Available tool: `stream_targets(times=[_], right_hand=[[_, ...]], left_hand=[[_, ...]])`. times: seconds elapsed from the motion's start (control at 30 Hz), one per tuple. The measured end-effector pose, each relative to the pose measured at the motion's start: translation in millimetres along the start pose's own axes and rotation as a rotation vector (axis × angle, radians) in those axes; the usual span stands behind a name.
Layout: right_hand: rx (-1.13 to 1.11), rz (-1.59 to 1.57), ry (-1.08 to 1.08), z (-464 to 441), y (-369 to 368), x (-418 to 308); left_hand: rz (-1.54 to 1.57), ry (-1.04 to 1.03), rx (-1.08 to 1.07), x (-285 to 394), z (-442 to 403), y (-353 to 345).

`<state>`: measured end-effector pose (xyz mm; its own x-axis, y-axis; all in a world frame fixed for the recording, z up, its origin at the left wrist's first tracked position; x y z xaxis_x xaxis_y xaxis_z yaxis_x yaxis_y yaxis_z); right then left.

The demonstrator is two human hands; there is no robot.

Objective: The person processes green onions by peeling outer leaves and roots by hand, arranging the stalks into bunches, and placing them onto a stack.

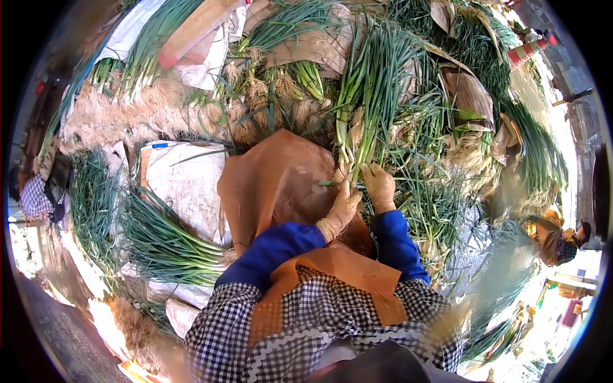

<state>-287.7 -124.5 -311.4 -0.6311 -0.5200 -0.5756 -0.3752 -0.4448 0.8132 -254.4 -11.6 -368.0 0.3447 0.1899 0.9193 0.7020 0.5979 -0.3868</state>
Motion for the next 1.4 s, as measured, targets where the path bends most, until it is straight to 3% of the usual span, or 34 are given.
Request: stream_targets(times=[0.03, 0.07, 0.1, 0.13, 0.17, 0.2, 0.23, 0.27, 0.3, 0.33, 0.4, 0.47, 0.53, 0.6, 0.67, 0.73, 0.83, 0.87, 0.93, 0.97, 1.03, 1.1, 1.13, 1.2, 1.23, 1.27, 1.33, 1.4], right_hand=[[0.011, -0.030, 0.098, 10, 5, -9], [0.020, -0.060, 0.197, 23, 13, -21], [-0.250, -0.104, 0.078, 33, 9, -15], [-0.196, -0.446, 0.145, 50, 9, -2], [-0.313, -0.642, -0.013, 65, 31, 0], [-0.161, -0.749, 0.014, 71, 56, 18], [-0.077, -0.832, -0.142, 74, 82, 30], [-0.056, -0.963, -0.131, 71, 86, 78], [-0.179, -0.568, -0.355, 71, 82, 129], [-0.246, 0.158, -0.175, 67, 70, 182], [-0.638, 0.920, -0.083, 81, 45, 197], [-0.612, 0.617, 0.057, 48, 8, 195], [-0.299, 0.076, -0.285, 28, 34, 135], [-0.124, 0.139, -0.278, 6, 37, 103], [-0.089, 0.227, -0.219, -21, 16, 105], [-0.210, 0.301, -0.205, -40, -8, 101], [-0.236, 0.077, -0.211, -57, -22, 94], [-0.268, -0.058, -0.137, -58, -16, 80], [-0.478, -0.911, -0.003, -34, 5, 43], [-0.582, -1.047, -0.070, -30, 0, 49], [-0.521, -1.123, -0.058, -18, 11, 32], [-0.501, -1.120, -0.109, -7, 2, 30], [-0.333, -1.142, -0.145, -7, -13, 36], [-0.100, -0.277, -0.027, 0, 2, 40], [0.017, -0.184, 0.035, 10, 11, 34], [-0.069, -0.119, 0.002, 19, 18, 27], [-0.072, -0.324, 0.138, 43, 27, 31], [-0.165, -0.523, -0.010, 51, 37, 86]], left_hand=[[-0.001, -0.004, 0.000, -1, -1, 1], [0.318, 0.109, 0.024, -16, -2, 4], [0.638, 0.220, 0.048, -29, -3, 3], [0.638, 0.217, 0.049, -28, -4, 9], [0.566, 0.288, 0.041, -31, -2, 15], [0.498, 0.360, 0.031, -35, -1, 17], [0.504, 0.364, 0.028, -40, -2, 15], [0.500, 0.350, -0.001, -44, -4, 14], [0.494, 0.335, -0.036, -48, -7, 13], [0.489, 0.318, -0.073, -49, -10, 9], [0.588, 0.389, -0.119, -34, -8, 1], [0.509, 0.437, -0.070, -33, -14, 5], [0.609, 0.546, -0.169, -25, -11, 6], [0.593, 0.525, -0.278, -16, -15, 4], [0.607, 0.567, -0.323, -4, -17, 4], [0.624, 0.608, -0.362, 6, -18, 5], [0.673, 0.305, -0.457, 37, -36, 9], [0.561, 0.327, -0.350, 51, -36, 15], [0.532, 0.368, -0.180, 54, -38, 22], [0.445, 0.410, -0.150, 37, -37, 24], [0.358, 0.535, -0.157, 17, -17, 3], [0.536, 0.560, -0.237, -27, 5, -24], [0.580, 0.576, -0.223, -34, 13, -30], [0.494, 0.651, -0.137, -13, 12, -26], [0.585, 0.660, -0.087, -23, 8, -15], [0.575, 0.659, -0.033, -29, 2, -3], [0.552, 0.593, 0.029, -34, -1, 4], [0.513, 0.597, 0.037, -28, 5, 3]])
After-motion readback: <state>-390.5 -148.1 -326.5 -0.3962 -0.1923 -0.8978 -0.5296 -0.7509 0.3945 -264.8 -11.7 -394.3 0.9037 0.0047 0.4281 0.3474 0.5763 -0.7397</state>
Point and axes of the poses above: each hand's wrist, its own z-axis away from the middle knuckle, its own y-axis out of the back of the hand, x = y × z, the point moved 7 cm from there along -z, towards the middle knuckle, and after that the axes turned 6 degrees about -x, right-handed, at the moved point
